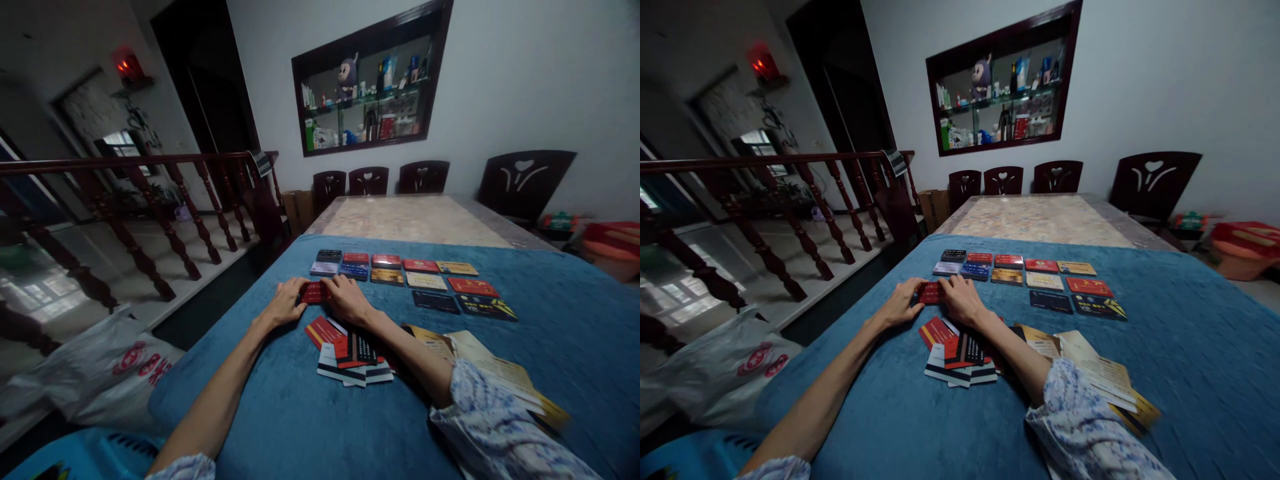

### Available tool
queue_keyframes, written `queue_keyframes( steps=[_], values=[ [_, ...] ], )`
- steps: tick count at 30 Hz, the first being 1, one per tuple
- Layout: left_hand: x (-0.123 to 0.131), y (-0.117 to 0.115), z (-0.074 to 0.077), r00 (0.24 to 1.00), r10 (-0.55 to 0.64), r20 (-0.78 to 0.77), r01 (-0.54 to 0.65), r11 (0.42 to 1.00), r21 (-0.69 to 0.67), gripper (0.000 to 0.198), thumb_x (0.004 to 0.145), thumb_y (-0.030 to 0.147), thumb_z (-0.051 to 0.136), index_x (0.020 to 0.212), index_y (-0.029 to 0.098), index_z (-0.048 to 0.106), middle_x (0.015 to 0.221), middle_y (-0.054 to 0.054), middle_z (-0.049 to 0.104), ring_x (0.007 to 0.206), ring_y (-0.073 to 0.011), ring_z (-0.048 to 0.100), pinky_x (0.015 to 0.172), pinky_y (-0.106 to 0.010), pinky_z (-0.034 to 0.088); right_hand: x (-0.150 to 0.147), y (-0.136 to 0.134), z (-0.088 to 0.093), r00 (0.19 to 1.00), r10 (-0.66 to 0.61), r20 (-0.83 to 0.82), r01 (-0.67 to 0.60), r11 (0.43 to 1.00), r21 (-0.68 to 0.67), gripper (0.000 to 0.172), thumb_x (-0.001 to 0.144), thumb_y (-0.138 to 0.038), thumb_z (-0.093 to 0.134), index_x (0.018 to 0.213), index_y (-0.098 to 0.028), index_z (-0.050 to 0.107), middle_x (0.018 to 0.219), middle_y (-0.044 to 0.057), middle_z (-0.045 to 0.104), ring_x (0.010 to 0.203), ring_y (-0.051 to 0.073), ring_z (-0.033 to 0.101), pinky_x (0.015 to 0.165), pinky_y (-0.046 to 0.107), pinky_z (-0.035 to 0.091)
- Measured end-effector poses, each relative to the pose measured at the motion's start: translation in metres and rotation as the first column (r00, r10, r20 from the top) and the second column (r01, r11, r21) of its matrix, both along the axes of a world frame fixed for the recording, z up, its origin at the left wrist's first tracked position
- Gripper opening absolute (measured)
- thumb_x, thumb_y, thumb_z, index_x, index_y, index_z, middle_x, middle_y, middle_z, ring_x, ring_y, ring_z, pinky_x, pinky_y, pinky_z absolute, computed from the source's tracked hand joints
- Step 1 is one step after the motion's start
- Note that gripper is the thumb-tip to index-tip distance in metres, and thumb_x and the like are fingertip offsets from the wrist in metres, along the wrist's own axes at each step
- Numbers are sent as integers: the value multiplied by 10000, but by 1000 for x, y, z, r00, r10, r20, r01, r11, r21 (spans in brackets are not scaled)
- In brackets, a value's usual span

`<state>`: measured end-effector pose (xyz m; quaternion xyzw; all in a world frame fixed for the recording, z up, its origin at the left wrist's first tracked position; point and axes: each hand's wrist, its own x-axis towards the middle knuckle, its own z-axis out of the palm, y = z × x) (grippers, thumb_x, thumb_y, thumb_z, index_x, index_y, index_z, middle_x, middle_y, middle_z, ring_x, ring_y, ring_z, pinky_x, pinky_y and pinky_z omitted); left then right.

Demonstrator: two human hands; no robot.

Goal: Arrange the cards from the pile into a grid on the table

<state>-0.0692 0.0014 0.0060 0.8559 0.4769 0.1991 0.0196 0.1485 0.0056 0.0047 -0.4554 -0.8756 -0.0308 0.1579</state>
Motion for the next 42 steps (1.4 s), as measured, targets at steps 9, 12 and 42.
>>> queue_keyframes(
  steps=[9, 12, 42],
  values=[
    [1, -1, 1, 1000, 1, 0, -1, 1000, -3, 473, 821, 156, 596, 1284, 198, 511, 1190, -109, 607, 1120, -281, 549, 991, -471, 375, 3, 1, 6, 999, 32, 11, -32, 999, -27, 540, 908, -263, 568, 1427, -174, 448, 1240, 168, 577, 1130, 286, 485, 879, 389, 394],
    [2, -1, 3, 1000, -1, -11, 1, 1000, -12, 462, 837, 163, 600, 1291, 192, 517, 1165, -108, 612, 1098, -276, 550, 990, -463, 368, 5, 3, 5, 999, 34, 19, -34, 999, -32, 519, 915, -290, 559, 1413, -176, 464, 1235, 163, 582, 1125, 286, 489, 883, 390, 388],
    [34, 19, 31, 978, 59, -201, -60, 998, -1, 438, 869, 203, 631, 1299, 245, 555, 1336, -88, 559, 1179, -313, 484, 967, -474, 343, 42, 18, 40, 990, -6, 138, 12, 999, -45, 492, 885, -467, 629, 1310, -222, 590, 1300, 156, 542, 1217, 321, 420, 902, 445, 439]
  ],
)
